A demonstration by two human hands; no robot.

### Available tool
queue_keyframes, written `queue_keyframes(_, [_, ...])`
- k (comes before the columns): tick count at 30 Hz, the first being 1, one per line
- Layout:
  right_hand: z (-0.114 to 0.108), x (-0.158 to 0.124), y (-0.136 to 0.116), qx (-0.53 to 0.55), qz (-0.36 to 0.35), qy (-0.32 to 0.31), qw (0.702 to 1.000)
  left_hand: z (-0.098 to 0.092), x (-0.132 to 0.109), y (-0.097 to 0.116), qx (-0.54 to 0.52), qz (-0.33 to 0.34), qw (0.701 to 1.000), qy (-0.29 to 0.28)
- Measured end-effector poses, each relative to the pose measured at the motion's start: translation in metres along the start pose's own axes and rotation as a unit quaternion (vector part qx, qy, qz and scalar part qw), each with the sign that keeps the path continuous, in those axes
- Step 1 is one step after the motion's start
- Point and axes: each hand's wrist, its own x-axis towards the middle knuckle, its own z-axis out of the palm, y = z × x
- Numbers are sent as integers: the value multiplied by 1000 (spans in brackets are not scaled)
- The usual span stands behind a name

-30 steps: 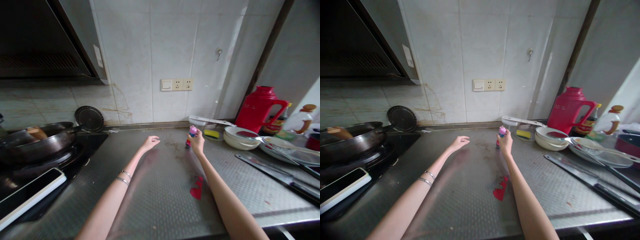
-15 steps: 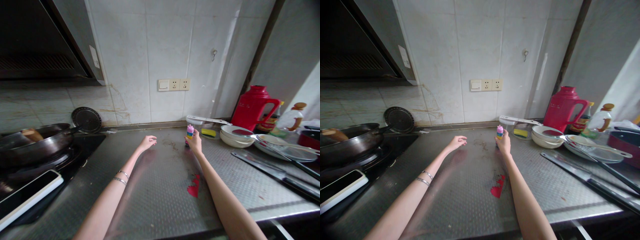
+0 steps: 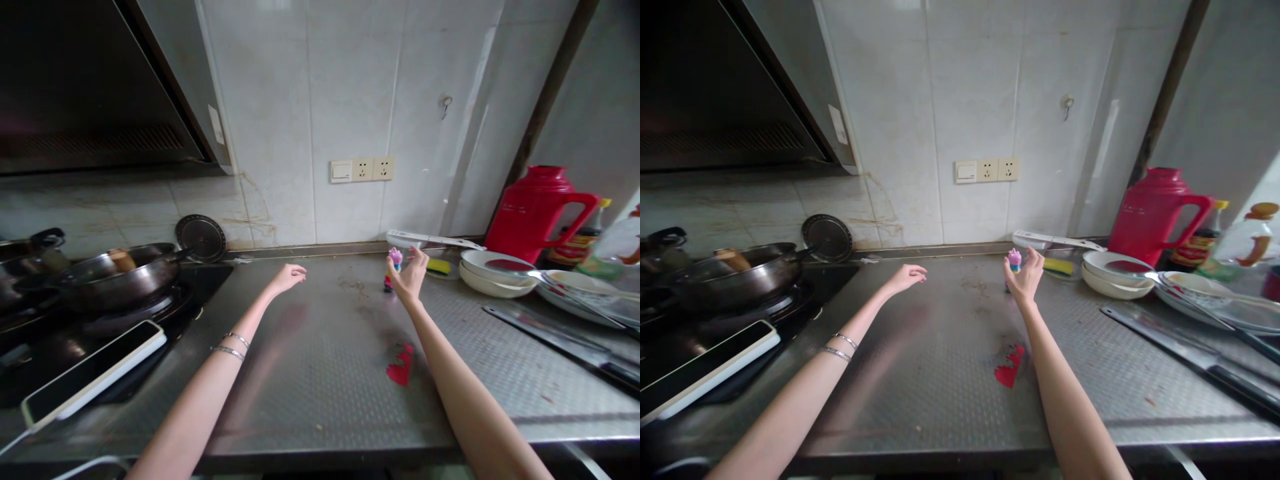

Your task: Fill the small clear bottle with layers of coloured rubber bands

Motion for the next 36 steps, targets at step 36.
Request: queue_keyframes(36, [14,-79,-93,-141,-176,-565,794,-2,-91,-40,254,-14,966,56])
